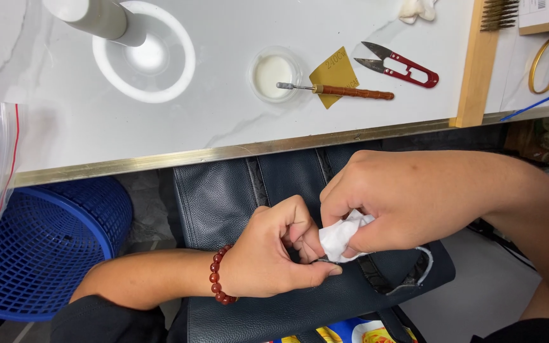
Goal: Repairing the edge coating of a leather handbag handle using adhesive and a hair dryer.
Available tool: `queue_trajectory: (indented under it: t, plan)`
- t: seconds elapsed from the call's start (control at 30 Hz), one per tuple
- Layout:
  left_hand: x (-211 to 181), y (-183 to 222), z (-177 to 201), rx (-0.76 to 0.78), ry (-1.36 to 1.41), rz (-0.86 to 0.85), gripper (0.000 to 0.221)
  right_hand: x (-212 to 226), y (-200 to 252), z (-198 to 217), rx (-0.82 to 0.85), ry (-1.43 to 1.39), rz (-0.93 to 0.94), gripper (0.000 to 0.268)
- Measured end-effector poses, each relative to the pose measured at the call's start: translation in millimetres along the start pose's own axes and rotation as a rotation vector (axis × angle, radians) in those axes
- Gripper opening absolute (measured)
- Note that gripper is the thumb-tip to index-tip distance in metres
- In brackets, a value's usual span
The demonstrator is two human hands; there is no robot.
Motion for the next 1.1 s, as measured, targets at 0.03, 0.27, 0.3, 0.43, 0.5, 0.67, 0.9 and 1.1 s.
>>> queue_trajectory:
  t: [0.03,0.27,0.3,0.43,0.5,0.67,0.9,1.1]
  plan:
    - [0,0,0,0.001,0.000,0.003,0.055,1,1,1,0.000,-0.002,0.001,0.017]
    - [1,-1,0,0.017,0.091,0.010,0.054,-10,19,5,0.011,-0.069,-0.156,0.017]
    - [1,-1,0,0.017,0.120,0.013,0.054,-15,23,7,-0.002,-0.065,-0.232,0.017]
    - [1,0,3,0.005,0.091,-0.022,0.055,-19,38,10,-0.036,-0.133,-0.150,0.017]
    - [6,2,5,-0.021,0.094,-0.013,0.056,-27,45,13,-0.075,-0.137,-0.203,0.016]
    - [8,2,8,-0.042,0.101,0.001,0.056,-37,64,17,-0.149,-0.105,-0.117,0.014]
    - [12,4,12,-0.073,0.076,-0.016,0.052,-55,85,21,-0.189,-0.116,-0.088,0.014]
    - [13,5,20,-0.114,0.170,-0.037,0.048,-68,121,28,-0.236,-0.176,0.094,0.014]
Point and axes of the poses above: each hand's wrist, its own y-axis away from the middle knuckle, its own z-axis out of the back of the hand, x = y × z, the point moved 9 cm from there along -y, towards the middle knuckle, and after that the axes turned 9 degrees about -y, right-handed, at the moved point
